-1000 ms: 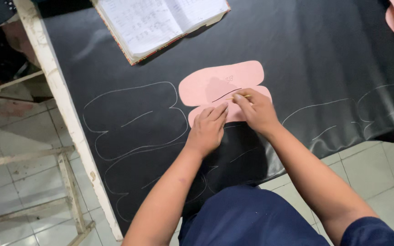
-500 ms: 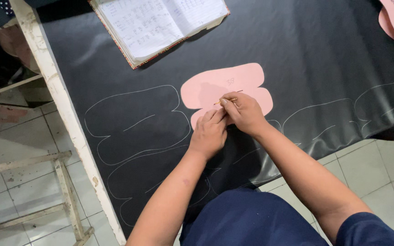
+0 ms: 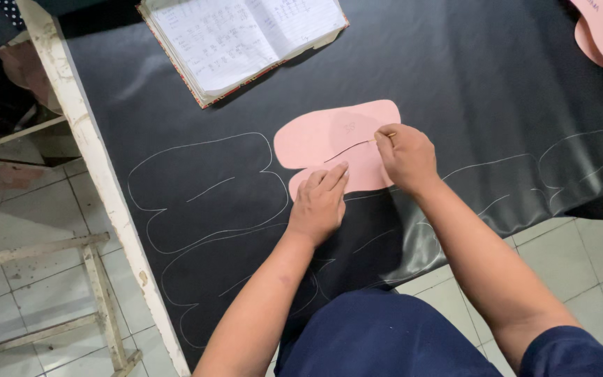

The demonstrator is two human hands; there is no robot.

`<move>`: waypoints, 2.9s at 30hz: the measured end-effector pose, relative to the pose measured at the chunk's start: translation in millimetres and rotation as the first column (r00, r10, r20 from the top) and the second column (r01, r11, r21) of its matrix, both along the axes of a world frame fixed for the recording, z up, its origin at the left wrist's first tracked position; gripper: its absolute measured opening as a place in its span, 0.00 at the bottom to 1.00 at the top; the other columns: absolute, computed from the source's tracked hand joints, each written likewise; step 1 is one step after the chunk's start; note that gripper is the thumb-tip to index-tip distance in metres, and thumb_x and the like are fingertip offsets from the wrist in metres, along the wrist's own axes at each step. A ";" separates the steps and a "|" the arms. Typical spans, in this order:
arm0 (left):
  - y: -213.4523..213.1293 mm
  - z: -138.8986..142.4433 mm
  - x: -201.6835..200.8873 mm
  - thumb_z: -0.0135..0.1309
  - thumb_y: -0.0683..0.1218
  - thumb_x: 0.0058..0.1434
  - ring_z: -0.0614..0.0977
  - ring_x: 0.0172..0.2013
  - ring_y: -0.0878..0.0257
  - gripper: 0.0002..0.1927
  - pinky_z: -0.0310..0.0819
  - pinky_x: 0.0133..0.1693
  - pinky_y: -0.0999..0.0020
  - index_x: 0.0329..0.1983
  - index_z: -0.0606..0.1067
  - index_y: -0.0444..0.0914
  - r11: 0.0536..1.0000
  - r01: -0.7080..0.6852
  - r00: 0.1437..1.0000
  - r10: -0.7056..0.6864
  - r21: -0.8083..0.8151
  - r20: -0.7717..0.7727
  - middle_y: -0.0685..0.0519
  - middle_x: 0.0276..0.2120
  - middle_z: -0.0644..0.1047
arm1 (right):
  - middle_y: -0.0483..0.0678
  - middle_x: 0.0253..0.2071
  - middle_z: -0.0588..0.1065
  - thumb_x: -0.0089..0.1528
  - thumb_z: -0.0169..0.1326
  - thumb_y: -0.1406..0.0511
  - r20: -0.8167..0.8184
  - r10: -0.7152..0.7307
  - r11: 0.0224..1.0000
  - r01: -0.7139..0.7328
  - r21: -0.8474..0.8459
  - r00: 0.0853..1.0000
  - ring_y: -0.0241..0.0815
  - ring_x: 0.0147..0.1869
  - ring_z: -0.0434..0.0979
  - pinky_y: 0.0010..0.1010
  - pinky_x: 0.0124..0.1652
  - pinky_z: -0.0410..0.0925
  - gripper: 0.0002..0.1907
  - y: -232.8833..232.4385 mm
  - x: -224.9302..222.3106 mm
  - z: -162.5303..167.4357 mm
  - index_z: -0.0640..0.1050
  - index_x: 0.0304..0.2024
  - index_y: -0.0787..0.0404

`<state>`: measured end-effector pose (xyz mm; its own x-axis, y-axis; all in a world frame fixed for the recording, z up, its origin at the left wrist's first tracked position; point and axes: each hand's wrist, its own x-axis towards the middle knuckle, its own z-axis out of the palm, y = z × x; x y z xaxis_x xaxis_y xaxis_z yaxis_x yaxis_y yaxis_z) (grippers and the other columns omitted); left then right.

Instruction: The person places pink insole-shaped templates onto a black sheet and traces their outlines with a small stick. The person repeats this process multiple times across the sheet, occasionally adjusting the sheet and moving the templates.

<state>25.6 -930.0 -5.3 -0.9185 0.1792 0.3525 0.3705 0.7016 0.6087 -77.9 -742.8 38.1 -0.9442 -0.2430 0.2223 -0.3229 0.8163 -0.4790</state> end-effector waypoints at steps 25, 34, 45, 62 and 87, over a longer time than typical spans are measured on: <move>82.0 11.1 5.3 0.59 0.47 0.59 0.74 0.59 0.49 0.25 0.64 0.55 0.51 0.60 0.74 0.37 0.912 -0.343 0.939 0.325 -0.224 -0.115 0.46 0.61 0.73 | 0.49 0.34 0.78 0.59 0.62 0.60 0.550 -0.019 0.988 0.101 -0.119 0.835 0.39 0.35 0.77 0.31 0.37 0.70 0.18 190.1 -40.6 -16.5 0.76 0.46 0.64; 244.0 -5.5 -34.3 0.61 0.51 0.58 0.62 0.70 0.45 0.28 0.44 0.68 0.40 0.60 0.73 0.36 0.823 -0.558 0.825 0.564 -0.104 0.038 0.44 0.67 0.67 | 0.44 0.46 0.80 0.61 0.59 0.64 0.446 0.049 0.916 0.137 -0.376 0.894 0.33 0.48 0.79 0.25 0.50 0.70 0.23 371.2 -101.7 -29.2 0.76 0.58 0.64; 243.6 -7.3 -35.6 0.63 0.49 0.57 0.63 0.71 0.48 0.19 0.41 0.72 0.42 0.51 0.81 0.41 0.793 -0.607 0.789 0.594 0.052 0.159 0.48 0.67 0.69 | 0.44 0.32 0.78 0.59 0.65 0.62 0.470 0.026 0.915 0.169 -0.367 0.882 0.30 0.31 0.75 0.23 0.33 0.69 0.17 357.3 -97.5 -31.7 0.78 0.45 0.64; 242.5 -7.2 -34.5 0.62 0.47 0.57 0.62 0.71 0.47 0.17 0.41 0.72 0.41 0.50 0.81 0.41 0.801 -0.593 0.800 0.576 0.075 0.169 0.48 0.66 0.70 | 0.43 0.30 0.78 0.59 0.66 0.60 0.461 0.013 0.937 0.150 -0.314 0.887 0.29 0.29 0.75 0.22 0.32 0.68 0.17 352.3 -95.7 -23.9 0.80 0.46 0.62; 242.4 -8.3 -32.8 0.63 0.46 0.56 0.62 0.72 0.48 0.17 0.40 0.72 0.41 0.49 0.81 0.41 0.812 -0.579 0.810 0.561 0.076 0.172 0.48 0.67 0.70 | 0.43 0.29 0.78 0.59 0.66 0.59 0.409 0.015 0.961 0.100 -0.256 0.912 0.30 0.31 0.76 0.24 0.34 0.69 0.17 354.7 -94.3 -24.9 0.82 0.45 0.61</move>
